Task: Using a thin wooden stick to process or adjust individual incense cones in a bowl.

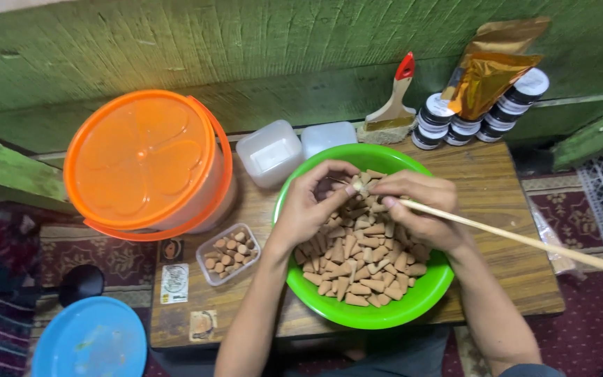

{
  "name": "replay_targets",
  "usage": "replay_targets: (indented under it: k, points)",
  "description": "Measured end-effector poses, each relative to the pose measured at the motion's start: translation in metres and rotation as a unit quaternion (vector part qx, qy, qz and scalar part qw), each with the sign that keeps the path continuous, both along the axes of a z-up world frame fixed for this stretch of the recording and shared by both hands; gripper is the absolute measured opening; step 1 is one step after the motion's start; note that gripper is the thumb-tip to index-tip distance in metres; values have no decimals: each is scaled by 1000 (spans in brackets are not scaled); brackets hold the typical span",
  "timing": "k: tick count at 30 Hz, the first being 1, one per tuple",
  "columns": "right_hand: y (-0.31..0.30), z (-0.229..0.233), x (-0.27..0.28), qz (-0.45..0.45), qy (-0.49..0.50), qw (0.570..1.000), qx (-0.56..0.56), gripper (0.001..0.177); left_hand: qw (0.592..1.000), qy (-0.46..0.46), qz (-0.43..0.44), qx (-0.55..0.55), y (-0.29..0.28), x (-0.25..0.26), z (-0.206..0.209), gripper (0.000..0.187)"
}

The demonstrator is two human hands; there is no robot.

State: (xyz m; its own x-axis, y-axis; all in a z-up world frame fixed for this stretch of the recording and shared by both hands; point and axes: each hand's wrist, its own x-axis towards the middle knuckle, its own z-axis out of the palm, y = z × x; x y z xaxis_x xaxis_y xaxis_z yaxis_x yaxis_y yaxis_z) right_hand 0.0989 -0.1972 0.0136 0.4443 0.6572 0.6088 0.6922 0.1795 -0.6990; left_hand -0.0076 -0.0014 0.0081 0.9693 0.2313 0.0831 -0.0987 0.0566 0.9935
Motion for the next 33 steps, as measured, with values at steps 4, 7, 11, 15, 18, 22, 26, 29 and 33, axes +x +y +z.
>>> replay_targets:
  k: [4,7,11,15,18,22,26,29,33]
  points:
    - [-3,-9,7,26,-2,1000,-2,19,1000,-12,19,-1,-1,-2,6,30]
    - [0,0,1,-8,-3,1000,18,19,999,-20,16,-18,-3,-4,5,28]
    - [-2,-9,3,7,-18,1000,-2,17,999,-37,13,-19,-2,-3,-1,37]
    - [-3,4,-2,-16,-16,1000,11,18,998,-58,-2,-32,-2,-4,-1,36]
    - [1,-1,0,-1,-4,1000,5,18,998,-62,-9,-30,-1,-1,-7,35]
    - [-4,-10,2,11,-11,1000,-23,17,997,-65,-2,-43,1,-2,-7,34]
    - [-4,-8,4,-17,-22,1000,-7,17,998,-49,-21,-20,-2,-5,-2,35]
    - [-3,-3,1,-31,-29,999,-4,17,999,-45,-24,-9,0,-5,-3,37]
    - [-5,-12,2,4,-12,1000,-24,16,999,-42,-21,6,0,-3,-6,36]
